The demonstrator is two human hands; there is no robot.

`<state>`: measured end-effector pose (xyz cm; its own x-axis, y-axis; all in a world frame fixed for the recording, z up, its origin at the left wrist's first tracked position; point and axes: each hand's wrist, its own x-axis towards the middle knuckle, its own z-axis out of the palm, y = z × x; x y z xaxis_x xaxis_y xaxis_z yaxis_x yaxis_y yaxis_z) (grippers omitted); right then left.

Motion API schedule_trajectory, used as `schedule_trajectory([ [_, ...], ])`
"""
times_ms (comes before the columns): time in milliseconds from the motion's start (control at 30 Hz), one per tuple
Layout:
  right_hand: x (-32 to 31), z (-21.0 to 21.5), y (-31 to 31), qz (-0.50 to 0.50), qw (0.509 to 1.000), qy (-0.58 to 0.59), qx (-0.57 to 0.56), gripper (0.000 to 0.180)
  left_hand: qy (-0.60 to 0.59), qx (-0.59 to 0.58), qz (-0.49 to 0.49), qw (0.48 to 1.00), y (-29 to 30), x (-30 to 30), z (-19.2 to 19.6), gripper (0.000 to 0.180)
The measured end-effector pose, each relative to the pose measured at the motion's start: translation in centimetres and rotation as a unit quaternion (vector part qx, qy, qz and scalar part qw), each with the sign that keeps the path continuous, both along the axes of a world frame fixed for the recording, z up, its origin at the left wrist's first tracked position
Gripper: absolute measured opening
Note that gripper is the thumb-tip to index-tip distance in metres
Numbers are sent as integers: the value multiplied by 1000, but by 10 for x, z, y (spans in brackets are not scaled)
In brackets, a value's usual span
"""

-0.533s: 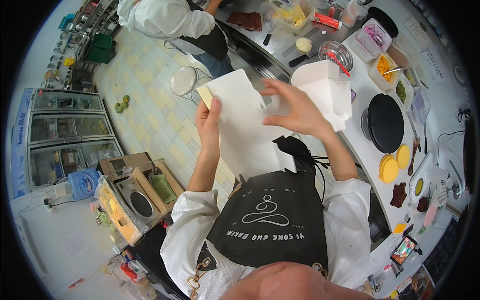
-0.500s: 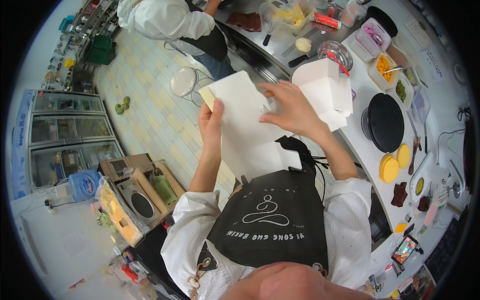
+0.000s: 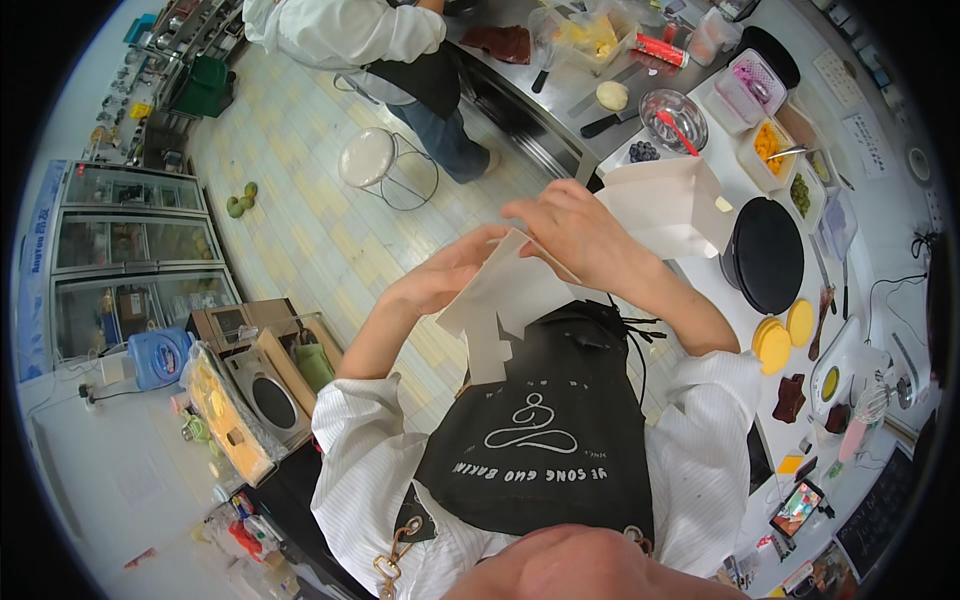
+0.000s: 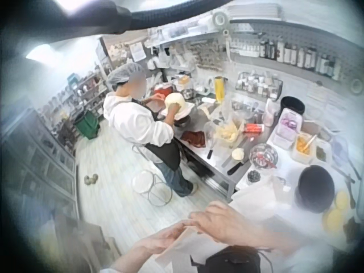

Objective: The person assembles a flat-folded paper box by folding its sides and tabs into a rectangular container. They then place a small container of blueberries into the assembled box. The task is performed by hand without tools.

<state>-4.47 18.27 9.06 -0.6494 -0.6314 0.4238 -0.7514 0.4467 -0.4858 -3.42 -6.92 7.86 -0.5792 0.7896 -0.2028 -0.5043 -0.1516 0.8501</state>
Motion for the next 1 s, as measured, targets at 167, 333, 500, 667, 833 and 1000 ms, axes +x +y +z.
schedule_trajectory([
  [167, -6, -6, 1, -1, 999, -50, 16, 44, 134, -37, 16, 990, -28, 10, -34, 91],
  [333, -3, -6, 2, -95, 986, -135, 3, 44, 193, -51, 156, 967, -21, 28, -21, 58],
  [500, -8, -18, -5, -157, 986, -25, -56, 55, 107, -182, 231, 950, -16, 13, -31, 36],
  [667, 33, -11, 4, -226, 953, 138, -149, 55, 65, -104, 394, 911, -12, 33, -22, 38],
  [833, 71, -60, 40, -345, 844, 101, -398, 44, -1, 7, 539, 842, -6, 49, -24, 51],
  [1000, 66, -98, 42, -146, 674, -479, -543, 72, 16, 28, 543, 839, 33, 38, -40, 56],
])
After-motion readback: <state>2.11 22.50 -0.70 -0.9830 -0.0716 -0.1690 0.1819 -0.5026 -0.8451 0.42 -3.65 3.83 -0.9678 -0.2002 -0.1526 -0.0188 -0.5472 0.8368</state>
